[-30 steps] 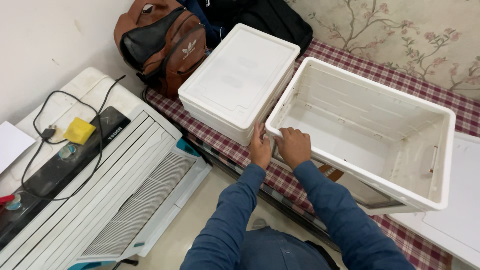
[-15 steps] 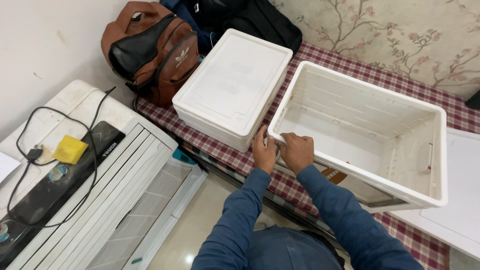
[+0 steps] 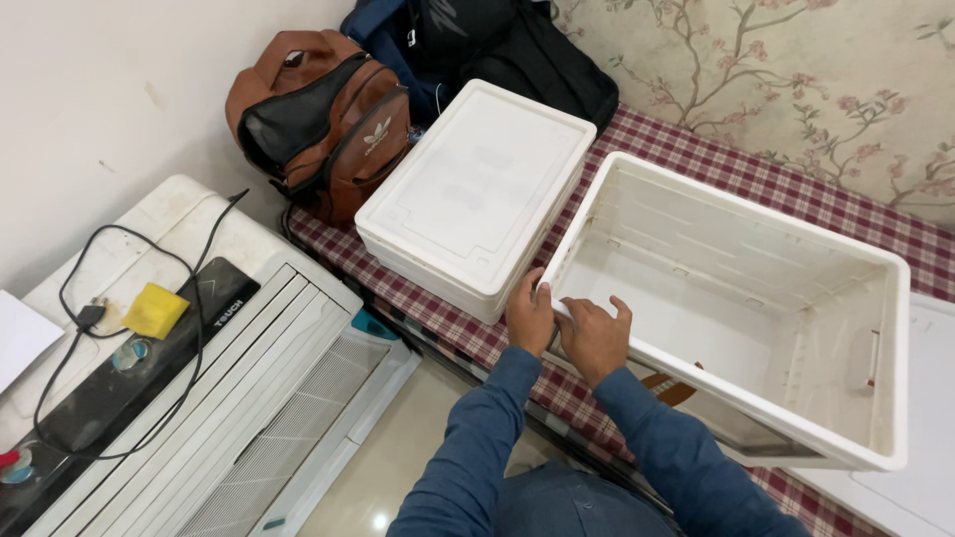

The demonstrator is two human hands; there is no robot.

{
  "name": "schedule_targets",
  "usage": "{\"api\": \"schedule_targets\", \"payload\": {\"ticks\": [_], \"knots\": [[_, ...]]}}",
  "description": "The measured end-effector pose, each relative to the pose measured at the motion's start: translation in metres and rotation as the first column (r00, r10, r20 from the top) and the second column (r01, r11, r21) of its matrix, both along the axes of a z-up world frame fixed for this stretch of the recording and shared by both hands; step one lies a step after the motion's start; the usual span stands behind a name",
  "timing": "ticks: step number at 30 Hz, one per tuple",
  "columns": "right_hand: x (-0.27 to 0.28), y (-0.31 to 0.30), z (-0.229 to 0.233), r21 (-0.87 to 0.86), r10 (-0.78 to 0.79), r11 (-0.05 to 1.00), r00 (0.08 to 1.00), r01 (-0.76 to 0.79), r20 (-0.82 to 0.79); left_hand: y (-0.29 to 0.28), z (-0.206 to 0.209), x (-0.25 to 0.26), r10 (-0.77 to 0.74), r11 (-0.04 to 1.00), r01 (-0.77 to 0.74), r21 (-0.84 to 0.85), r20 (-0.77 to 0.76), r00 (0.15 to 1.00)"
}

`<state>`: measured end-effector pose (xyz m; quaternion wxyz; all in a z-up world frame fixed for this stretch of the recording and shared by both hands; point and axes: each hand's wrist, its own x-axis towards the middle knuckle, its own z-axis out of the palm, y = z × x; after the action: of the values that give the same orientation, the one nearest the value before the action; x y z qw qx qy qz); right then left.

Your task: The person assembles a white plastic cooler on a checkered tablecloth. They place the lid on the base, open it, attach the side handles, and then close the lid. The person repeats the process with a second cooler, demonstrating the assembly steps.

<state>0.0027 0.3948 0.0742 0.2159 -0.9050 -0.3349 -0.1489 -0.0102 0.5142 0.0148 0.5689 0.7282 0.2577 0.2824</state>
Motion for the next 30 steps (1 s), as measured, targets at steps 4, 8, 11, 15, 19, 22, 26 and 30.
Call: {"api": "schedule_targets", "payload": {"ticks": [4,8,11,15,19,22,26,30], "knots": [[0.004,0.001,0.016,0.077,-0.002,0.997,1.000,0.003,-0.011,-0.001,0.013,0.007,-0.011,0.999,0.007,0.042,0.100,0.995],[0.014,-0.002,0.029,0.086,0.071,0.994,0.994,-0.064,-0.089,-0.002,0.021,0.021,0.032,0.996,-0.033,0.082,0.019,0.999],[0.017,-0.004,0.031,0.066,0.094,0.995,0.969,-0.081,-0.228,0.003,0.021,0.024,0.001,0.994,0.002,0.105,-0.030,1.000],[0.028,-0.006,0.029,0.084,0.177,0.984,0.915,-0.157,-0.362,0.013,0.014,0.025,-0.036,0.978,0.037,0.207,-0.007,0.999],[0.052,-0.010,0.029,0.012,0.140,0.988,0.848,-0.156,-0.511,0.021,0.008,0.034,-0.121,0.992,0.120,0.040,0.035,0.992],[0.079,-0.012,0.032,0.051,0.124,0.992,0.858,-0.114,-0.498,0.027,0.010,0.047,-0.127,0.981,0.127,0.146,-0.007,0.992],[0.113,-0.016,0.031,0.049,0.080,0.997,0.858,-0.064,-0.508,0.034,0.012,0.060,-0.174,0.966,0.197,0.168,-0.140,0.975],[0.137,-0.015,0.024,0.000,0.010,1.000,0.872,-0.012,-0.489,0.048,0.017,0.075,-0.262,0.947,0.301,0.111,-0.276,0.925]]}}
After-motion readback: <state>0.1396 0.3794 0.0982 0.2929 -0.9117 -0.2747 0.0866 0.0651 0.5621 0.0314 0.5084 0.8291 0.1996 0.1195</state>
